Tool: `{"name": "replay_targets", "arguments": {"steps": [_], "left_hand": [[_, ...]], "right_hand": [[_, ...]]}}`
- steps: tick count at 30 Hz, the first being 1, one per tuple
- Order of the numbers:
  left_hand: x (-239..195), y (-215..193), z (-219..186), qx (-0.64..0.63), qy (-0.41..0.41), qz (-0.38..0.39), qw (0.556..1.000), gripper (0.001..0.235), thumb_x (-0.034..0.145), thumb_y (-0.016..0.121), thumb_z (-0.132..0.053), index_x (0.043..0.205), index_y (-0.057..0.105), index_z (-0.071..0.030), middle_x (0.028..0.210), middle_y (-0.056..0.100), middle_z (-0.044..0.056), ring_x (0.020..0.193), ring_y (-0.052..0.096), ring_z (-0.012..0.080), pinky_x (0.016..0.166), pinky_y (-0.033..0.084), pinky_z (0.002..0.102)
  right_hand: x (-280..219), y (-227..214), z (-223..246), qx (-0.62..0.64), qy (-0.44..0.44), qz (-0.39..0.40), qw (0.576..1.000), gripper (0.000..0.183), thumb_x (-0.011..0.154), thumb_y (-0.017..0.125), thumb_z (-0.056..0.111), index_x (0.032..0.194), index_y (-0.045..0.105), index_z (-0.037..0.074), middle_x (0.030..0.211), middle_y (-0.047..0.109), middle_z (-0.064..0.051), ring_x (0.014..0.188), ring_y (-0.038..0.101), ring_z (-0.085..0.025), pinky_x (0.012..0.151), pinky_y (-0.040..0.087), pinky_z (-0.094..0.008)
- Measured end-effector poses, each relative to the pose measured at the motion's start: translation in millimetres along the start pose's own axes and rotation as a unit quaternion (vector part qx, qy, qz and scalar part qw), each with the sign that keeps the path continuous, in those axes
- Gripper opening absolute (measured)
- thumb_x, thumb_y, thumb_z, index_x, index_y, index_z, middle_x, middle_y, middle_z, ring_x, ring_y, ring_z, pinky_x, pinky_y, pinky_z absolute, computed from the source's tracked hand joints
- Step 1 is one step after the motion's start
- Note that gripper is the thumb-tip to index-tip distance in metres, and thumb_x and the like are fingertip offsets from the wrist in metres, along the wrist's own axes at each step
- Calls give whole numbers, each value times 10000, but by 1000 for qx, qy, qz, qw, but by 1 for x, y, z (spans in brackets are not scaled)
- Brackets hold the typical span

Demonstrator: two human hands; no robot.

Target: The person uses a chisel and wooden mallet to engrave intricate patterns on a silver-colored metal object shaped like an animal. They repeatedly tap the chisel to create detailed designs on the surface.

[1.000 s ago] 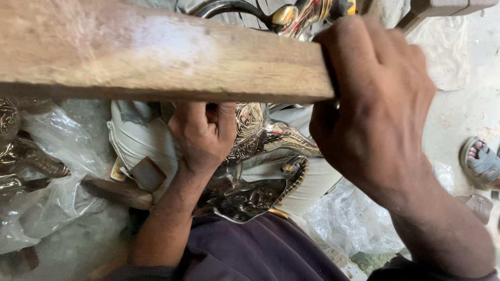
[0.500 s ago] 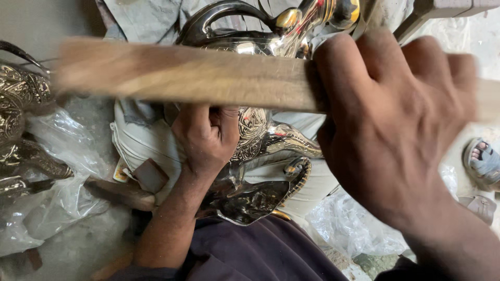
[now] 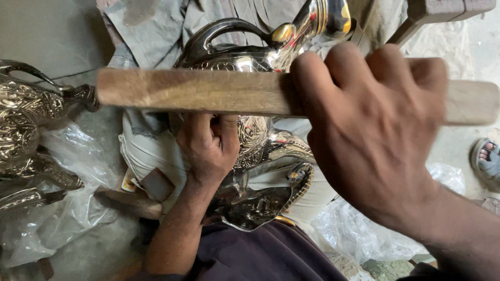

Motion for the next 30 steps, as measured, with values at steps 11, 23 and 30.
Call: {"name": "replay_targets", "arguments": {"steps": [11,23,30], "left_hand": [[14,-26,-2,-115,-89,-85,986,112,1035,660,-93,1011,594,-5,716,626,37,527,508,140,453,380,310],[-13,-3,12,33,13,-46,998,257,1082,645,-189,1212,527,0,757,504,-1,610,482,146,554,369,328],[-33,8,37,15,-18,-25,999,214,1074,660,-148,1209,536,-37,708,569,-34,581,564,131,568,457,383]], "right_hand": [[-21,9,-9,191,63,-2,980,202,908,693,-22,1085,632,52,923,581,-85,836,507,-234,742,339,-372],[-36,11,-14,106,13,-79,991,222,946,670,-22,1136,623,82,972,548,-41,814,454,-184,750,300,-327],[-20,12,-1,132,15,-39,990,207,943,675,19,1125,611,93,978,547,-35,841,471,-183,772,319,-328]]}}
Point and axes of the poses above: each hand's wrist, its own x-axis towards the middle knuckle, its own y-axis out of the palm, z = x × y, the point moved 5 cm from there along x, towards the middle knuckle
